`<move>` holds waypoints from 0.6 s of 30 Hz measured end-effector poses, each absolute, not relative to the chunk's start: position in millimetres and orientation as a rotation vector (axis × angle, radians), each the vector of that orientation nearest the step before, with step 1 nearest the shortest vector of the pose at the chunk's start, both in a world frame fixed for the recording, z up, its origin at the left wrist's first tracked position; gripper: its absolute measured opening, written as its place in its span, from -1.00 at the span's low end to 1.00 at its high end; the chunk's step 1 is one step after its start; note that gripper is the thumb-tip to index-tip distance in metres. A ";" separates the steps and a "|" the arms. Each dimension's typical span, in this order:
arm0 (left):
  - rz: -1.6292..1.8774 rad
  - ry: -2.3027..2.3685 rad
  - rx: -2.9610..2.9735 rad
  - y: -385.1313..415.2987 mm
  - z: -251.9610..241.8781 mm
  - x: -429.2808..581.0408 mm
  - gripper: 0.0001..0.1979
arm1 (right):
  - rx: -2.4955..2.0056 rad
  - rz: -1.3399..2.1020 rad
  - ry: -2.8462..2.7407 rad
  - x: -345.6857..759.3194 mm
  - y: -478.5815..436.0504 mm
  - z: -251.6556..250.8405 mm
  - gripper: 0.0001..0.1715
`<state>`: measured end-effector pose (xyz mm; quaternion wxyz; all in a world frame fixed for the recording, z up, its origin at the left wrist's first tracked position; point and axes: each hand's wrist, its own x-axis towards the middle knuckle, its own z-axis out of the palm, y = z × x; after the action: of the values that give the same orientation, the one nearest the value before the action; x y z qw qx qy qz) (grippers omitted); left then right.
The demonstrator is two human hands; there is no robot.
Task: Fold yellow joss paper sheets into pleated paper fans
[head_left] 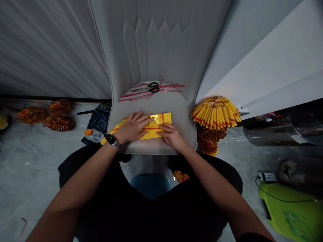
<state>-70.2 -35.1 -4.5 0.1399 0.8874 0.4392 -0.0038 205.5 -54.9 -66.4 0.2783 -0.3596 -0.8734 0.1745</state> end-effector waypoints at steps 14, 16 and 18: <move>-0.010 1.279 2.672 -39.9 -11.8 -72.9 -0.38 | -0.774 0.438 -2.202 207.8 -59.0 -84.9 -0.66; 0.009 1.278 2.675 -39.9 -12.4 -73.2 -0.39 | -0.755 0.417 -2.209 207.7 -59.3 -84.1 -0.67; 0.021 1.274 2.679 -39.9 -12.3 -73.1 -0.39 | -0.753 0.419 -2.218 207.7 -59.8 -83.8 -0.66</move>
<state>-73.1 -39.9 -12.3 0.0873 0.8996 0.4279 0.0071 207.7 -59.8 -83.8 0.3719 -0.2938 -0.8653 0.1634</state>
